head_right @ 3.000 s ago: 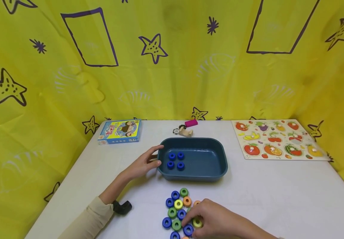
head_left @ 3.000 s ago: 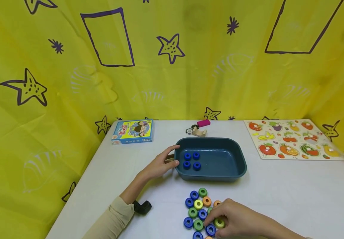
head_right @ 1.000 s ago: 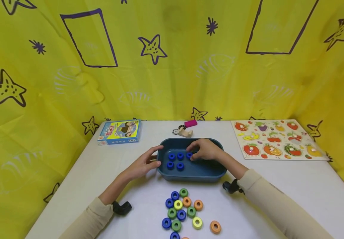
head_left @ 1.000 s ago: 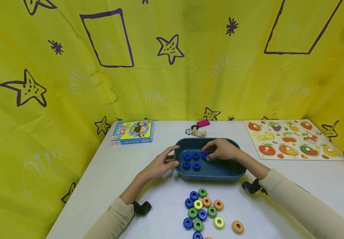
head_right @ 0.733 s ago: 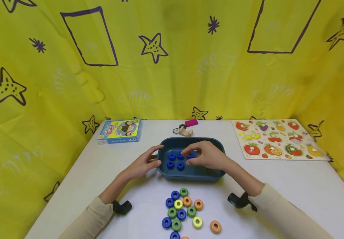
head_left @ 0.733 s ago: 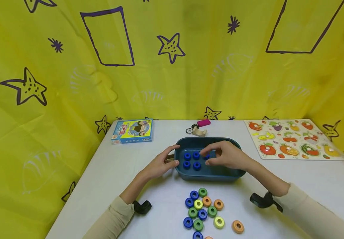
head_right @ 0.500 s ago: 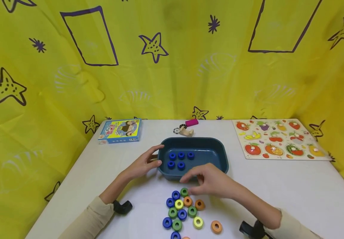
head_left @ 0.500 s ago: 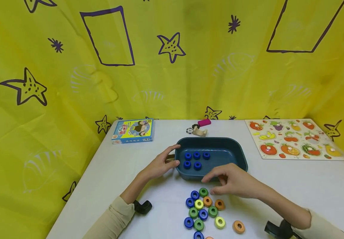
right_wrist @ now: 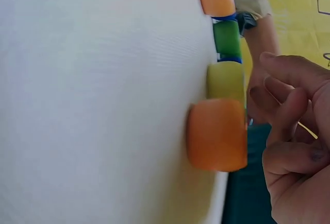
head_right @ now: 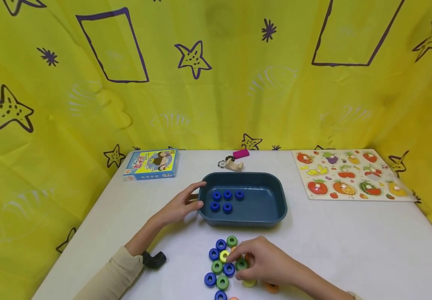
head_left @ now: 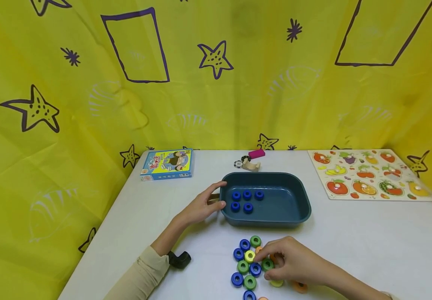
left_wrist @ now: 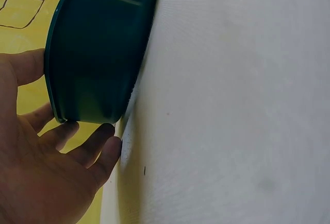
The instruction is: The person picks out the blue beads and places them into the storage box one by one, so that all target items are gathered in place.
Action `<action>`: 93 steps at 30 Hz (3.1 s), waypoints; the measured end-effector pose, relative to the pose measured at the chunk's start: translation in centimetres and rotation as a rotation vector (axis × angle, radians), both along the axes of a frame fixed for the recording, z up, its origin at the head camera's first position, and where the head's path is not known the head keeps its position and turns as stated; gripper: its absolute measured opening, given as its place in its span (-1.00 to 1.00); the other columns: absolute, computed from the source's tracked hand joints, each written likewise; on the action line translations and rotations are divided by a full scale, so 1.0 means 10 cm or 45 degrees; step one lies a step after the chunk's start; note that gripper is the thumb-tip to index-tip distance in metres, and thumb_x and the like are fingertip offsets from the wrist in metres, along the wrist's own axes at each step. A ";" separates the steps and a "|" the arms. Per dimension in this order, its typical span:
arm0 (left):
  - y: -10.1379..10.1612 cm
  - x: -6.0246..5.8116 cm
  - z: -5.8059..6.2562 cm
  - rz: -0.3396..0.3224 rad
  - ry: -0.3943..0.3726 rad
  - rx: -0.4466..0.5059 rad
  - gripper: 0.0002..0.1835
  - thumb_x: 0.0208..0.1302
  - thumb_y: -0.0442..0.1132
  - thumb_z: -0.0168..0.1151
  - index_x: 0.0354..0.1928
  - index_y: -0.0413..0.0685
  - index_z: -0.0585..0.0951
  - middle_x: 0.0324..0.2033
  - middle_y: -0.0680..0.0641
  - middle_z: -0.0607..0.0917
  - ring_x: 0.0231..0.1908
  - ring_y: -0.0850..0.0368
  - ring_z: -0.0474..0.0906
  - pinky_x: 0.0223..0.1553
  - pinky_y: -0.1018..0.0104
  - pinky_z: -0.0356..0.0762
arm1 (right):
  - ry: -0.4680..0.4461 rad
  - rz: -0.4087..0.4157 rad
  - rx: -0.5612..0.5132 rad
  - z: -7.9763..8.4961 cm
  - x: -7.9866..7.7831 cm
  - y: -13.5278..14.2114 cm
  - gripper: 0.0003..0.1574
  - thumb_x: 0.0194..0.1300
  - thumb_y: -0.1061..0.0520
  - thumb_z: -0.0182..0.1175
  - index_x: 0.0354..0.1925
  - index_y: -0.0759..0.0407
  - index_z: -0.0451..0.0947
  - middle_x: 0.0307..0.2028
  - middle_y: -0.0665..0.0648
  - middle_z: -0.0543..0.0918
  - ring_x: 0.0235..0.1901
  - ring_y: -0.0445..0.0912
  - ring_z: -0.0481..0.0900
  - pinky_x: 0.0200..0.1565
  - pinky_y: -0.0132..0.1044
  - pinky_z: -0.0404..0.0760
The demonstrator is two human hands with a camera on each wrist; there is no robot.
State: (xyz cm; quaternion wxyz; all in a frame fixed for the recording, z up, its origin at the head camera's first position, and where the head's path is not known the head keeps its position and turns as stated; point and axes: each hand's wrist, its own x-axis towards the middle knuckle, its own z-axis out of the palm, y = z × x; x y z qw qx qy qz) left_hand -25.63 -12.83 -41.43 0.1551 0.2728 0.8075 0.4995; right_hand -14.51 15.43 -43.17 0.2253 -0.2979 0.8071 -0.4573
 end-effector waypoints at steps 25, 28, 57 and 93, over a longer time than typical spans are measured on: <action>0.00 0.00 0.00 -0.007 0.015 0.003 -0.33 0.34 -0.13 0.10 0.41 -0.04 0.10 0.40 -0.11 0.03 0.26 -0.20 0.18 0.20 0.00 0.23 | 0.125 0.092 0.113 -0.13 -0.01 -0.12 -0.71 0.04 -0.01 0.37 -0.19 -0.22 0.67 -0.33 -0.26 0.60 -0.46 -0.32 0.42 -0.49 -0.46 0.42; 0.00 0.00 -0.01 -0.007 0.017 0.004 -0.33 0.34 -0.13 0.10 0.41 -0.05 0.10 0.40 -0.12 0.03 0.26 -0.20 0.18 0.20 0.00 0.23 | 0.137 0.098 0.113 -0.13 -0.01 -0.12 -0.72 0.04 -0.02 0.37 -0.19 -0.21 0.67 -0.33 -0.27 0.59 -0.44 -0.33 0.43 -0.47 -0.46 0.43; 0.00 0.00 -0.01 0.007 -0.002 0.003 -0.35 0.35 -0.21 0.09 0.41 0.00 0.11 0.40 -0.10 0.04 0.26 -0.19 0.20 0.19 0.03 0.26 | 0.387 -0.254 0.140 0.19 -1.24 0.23 -0.68 0.01 -0.09 0.40 -0.19 -0.18 0.66 -0.33 -0.08 0.63 -0.77 -0.17 0.29 -0.70 -0.39 0.27; 0.01 0.00 0.00 0.000 -0.005 -0.010 -0.36 0.35 -0.23 0.07 0.42 -0.01 0.09 0.40 -0.09 0.03 0.26 -0.19 0.20 0.18 0.03 0.27 | 0.435 0.262 -0.021 0.47 -0.64 -0.04 -0.71 0.11 -0.02 0.34 -0.14 -0.24 0.63 -0.37 -0.18 0.62 -0.65 -0.29 0.34 -0.64 -0.44 0.32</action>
